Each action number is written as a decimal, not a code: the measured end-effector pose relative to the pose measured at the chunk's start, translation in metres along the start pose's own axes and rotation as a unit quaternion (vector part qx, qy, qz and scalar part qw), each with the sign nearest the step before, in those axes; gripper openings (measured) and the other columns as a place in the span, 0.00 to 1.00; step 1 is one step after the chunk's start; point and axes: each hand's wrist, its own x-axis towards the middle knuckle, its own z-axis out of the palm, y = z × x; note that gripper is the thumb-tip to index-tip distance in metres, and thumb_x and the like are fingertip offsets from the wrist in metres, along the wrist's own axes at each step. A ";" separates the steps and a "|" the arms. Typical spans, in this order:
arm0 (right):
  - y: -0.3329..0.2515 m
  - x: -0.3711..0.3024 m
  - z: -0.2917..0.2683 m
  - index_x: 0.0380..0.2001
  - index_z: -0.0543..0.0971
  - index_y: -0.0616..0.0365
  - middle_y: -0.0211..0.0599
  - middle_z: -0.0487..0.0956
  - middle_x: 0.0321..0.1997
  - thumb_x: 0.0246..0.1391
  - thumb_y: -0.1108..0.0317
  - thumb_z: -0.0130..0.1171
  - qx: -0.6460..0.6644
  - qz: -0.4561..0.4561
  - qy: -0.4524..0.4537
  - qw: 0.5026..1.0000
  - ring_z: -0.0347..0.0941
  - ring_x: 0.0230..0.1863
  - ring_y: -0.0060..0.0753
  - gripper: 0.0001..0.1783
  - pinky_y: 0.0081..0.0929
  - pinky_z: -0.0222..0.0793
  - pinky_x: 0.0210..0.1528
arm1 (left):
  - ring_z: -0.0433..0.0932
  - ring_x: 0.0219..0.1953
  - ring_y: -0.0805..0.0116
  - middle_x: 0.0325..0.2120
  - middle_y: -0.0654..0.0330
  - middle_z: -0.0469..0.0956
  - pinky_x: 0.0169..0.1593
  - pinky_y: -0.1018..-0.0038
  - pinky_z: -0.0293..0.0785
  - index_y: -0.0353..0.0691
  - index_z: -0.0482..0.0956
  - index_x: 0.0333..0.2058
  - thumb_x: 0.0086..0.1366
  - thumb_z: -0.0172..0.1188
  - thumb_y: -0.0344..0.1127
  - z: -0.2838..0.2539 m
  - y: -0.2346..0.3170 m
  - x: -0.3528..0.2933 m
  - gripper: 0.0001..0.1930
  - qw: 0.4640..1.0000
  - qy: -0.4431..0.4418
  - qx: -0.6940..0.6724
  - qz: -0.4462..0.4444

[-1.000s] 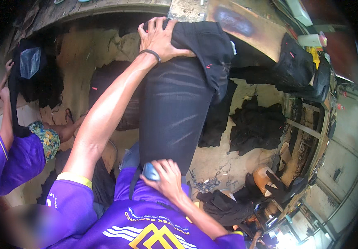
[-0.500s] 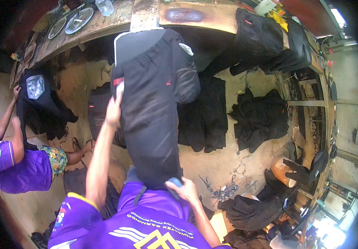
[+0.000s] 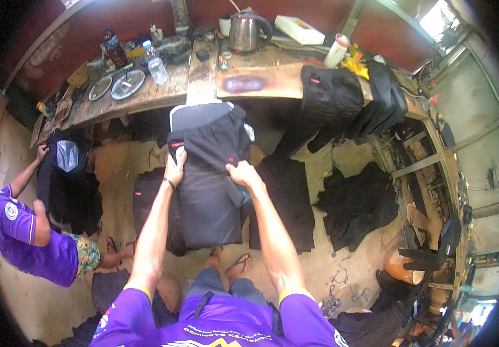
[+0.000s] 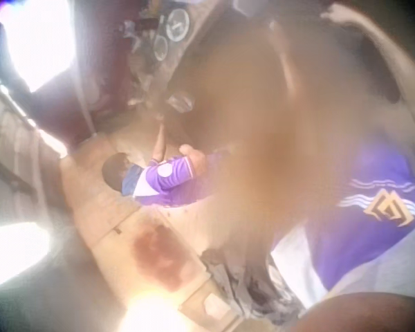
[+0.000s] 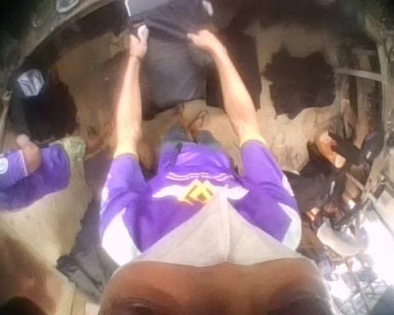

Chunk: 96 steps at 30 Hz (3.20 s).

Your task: The person irons a pair of black trousers on a wooden board using a handheld iron. They repeatedly smooth the fabric, flip the garment, and adjust its position to cover different sections.

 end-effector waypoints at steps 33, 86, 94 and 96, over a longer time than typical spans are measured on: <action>0.225 -0.155 -0.056 0.77 0.59 0.74 0.73 0.69 0.75 0.74 0.30 0.48 0.110 0.195 0.331 0.917 0.67 0.76 0.69 0.54 0.48 0.62 0.77 | 0.68 0.70 0.32 0.71 0.32 0.61 0.74 0.48 0.65 0.42 0.66 0.71 0.70 0.67 0.44 0.146 0.185 -0.171 0.35 0.964 -0.228 0.041 0.133; -0.003 -0.086 -0.032 0.44 0.82 0.68 0.64 0.86 0.42 0.67 0.26 0.55 -0.225 0.075 -0.173 0.956 0.84 0.50 0.67 0.45 0.54 0.79 0.57 | 0.59 0.78 0.47 0.74 0.49 0.64 0.76 0.37 0.51 0.48 0.71 0.71 0.66 0.68 0.59 -0.014 0.114 -0.077 0.39 0.903 -0.223 0.254 0.267; 0.062 0.033 -0.014 0.41 0.84 0.68 0.65 0.84 0.42 0.75 0.44 0.57 0.053 -0.109 -0.041 0.992 0.83 0.46 0.67 0.31 0.50 0.76 0.47 | 0.42 0.85 0.49 0.83 0.51 0.48 0.79 0.28 0.32 0.50 0.55 0.81 0.69 0.55 0.72 0.064 0.094 0.030 0.50 0.891 -0.222 0.314 0.241; 0.046 0.075 -0.033 0.39 0.83 0.69 0.65 0.82 0.39 0.77 0.45 0.56 0.028 -0.128 -0.040 0.991 0.82 0.39 0.61 0.30 0.51 0.73 0.43 | 0.42 0.85 0.49 0.83 0.51 0.47 0.79 0.28 0.31 0.51 0.54 0.81 0.69 0.54 0.73 0.074 0.094 0.067 0.51 0.878 -0.207 0.349 0.255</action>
